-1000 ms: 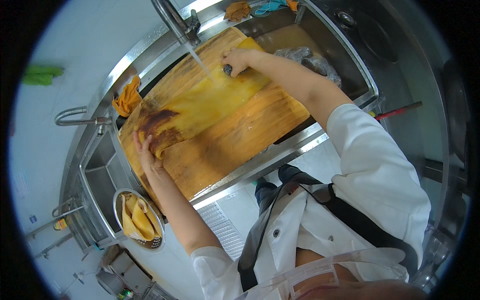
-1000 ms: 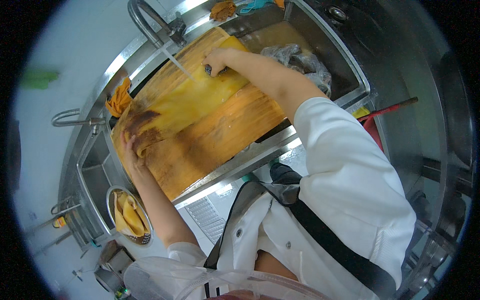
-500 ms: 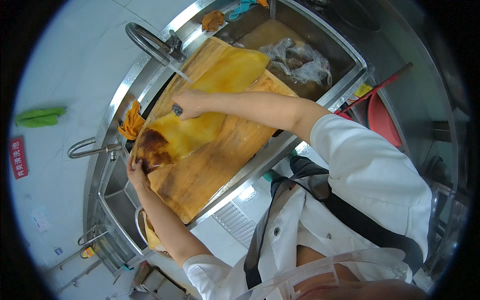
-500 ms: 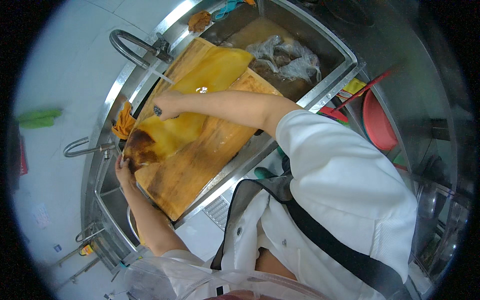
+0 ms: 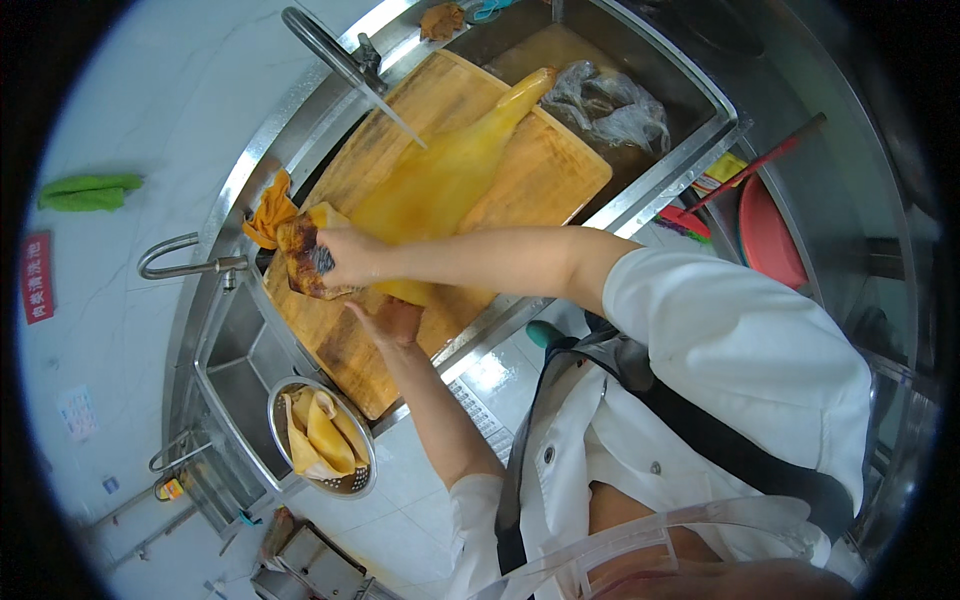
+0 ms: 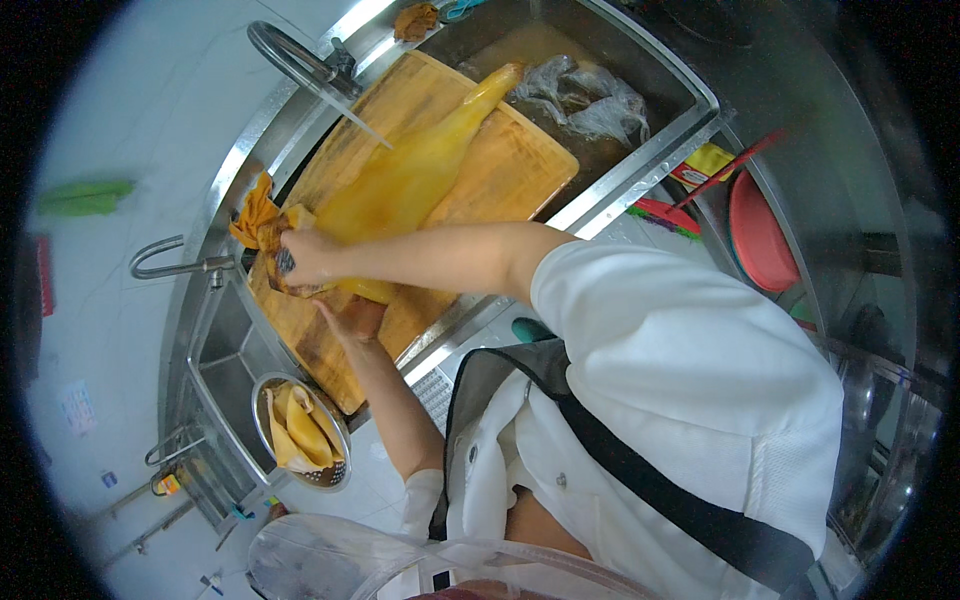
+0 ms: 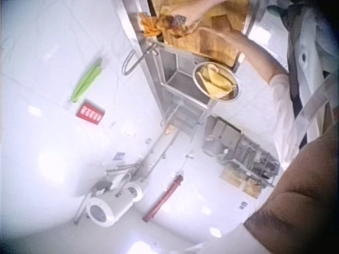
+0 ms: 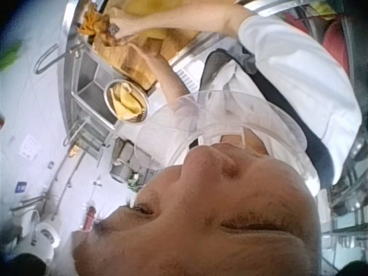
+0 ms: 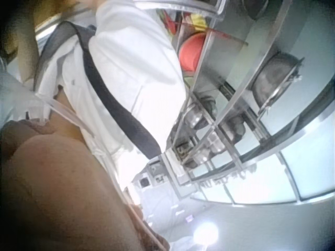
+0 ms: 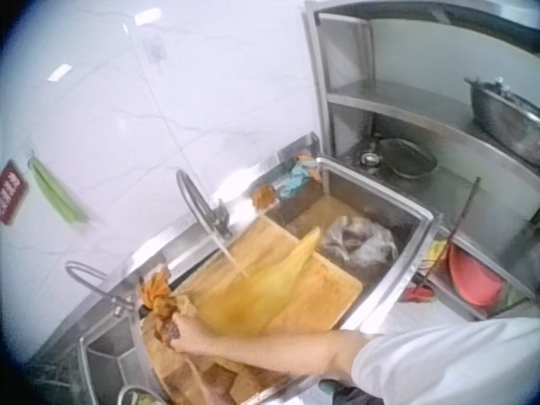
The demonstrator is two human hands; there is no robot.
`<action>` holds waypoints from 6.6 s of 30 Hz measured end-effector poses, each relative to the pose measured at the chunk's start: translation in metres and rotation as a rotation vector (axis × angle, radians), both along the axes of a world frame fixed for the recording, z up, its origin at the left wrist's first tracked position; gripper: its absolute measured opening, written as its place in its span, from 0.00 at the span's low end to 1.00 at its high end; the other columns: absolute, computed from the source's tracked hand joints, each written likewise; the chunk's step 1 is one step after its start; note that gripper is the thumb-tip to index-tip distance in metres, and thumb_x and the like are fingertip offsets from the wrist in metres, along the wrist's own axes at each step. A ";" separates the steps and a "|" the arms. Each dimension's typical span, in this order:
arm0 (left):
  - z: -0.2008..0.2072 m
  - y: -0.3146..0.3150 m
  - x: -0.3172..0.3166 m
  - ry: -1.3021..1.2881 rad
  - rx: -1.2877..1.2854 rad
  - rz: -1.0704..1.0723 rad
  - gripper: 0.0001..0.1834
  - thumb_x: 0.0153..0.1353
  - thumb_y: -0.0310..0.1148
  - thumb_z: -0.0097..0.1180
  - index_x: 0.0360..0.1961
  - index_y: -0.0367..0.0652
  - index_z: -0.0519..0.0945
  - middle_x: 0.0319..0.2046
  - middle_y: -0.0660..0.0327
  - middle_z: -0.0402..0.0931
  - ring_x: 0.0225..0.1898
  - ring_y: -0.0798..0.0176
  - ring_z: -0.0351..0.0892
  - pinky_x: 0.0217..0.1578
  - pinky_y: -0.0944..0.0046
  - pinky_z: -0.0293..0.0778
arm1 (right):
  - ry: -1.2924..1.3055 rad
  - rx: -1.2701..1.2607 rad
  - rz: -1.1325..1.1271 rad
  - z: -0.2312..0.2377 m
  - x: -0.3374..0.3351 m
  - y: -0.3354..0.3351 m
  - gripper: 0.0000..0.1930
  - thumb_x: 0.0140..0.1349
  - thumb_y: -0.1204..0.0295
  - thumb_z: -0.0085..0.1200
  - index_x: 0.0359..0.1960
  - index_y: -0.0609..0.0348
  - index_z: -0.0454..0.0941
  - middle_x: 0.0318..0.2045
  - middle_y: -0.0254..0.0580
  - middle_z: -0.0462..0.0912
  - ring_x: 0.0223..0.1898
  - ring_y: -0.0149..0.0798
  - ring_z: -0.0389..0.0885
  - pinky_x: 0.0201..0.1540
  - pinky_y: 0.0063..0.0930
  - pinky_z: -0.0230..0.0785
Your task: The person scrubs a large piece of fish skin on a wooden cutting board using a steel wool pad under running water. They repeatedly rub the surface to remove charred or darkened areas, rinse the skin, and place cleaned sections into a nearby colander.
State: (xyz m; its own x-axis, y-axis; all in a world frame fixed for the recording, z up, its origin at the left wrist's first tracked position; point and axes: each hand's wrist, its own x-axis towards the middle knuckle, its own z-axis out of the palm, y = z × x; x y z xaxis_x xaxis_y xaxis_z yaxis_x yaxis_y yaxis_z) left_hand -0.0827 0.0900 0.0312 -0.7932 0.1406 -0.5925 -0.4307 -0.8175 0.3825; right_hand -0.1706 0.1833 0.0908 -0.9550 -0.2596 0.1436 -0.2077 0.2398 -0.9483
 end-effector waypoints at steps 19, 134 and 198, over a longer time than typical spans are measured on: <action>-0.038 -0.116 0.008 -0.077 -1.136 0.111 0.22 0.53 0.29 0.59 0.49 0.39 0.69 0.48 0.56 0.70 0.47 0.55 0.71 0.46 0.59 0.70 | -0.275 -0.175 -0.214 -0.088 0.002 0.089 0.23 0.45 0.60 0.55 0.39 0.64 0.71 0.34 0.55 0.77 0.36 0.49 0.77 0.39 0.37 0.69; -0.024 0.202 -0.155 0.277 -2.279 -0.834 0.37 0.46 0.61 0.53 0.50 0.44 0.72 0.46 0.57 0.73 0.53 0.58 0.68 0.53 0.41 0.54 | -0.191 0.175 -0.363 -0.139 -0.019 0.248 0.13 0.55 0.65 0.54 0.37 0.61 0.75 0.29 0.49 0.79 0.34 0.42 0.77 0.38 0.30 0.67; -0.007 -0.131 0.024 -0.077 -2.444 -0.863 0.25 0.48 0.36 0.56 0.51 0.55 0.71 0.50 0.63 0.69 0.53 0.55 0.66 0.48 0.42 0.61 | 0.347 0.988 -0.321 -0.106 0.018 0.252 0.12 0.51 0.70 0.54 0.39 0.50 0.72 0.37 0.42 0.71 0.36 0.48 0.74 0.37 0.41 0.68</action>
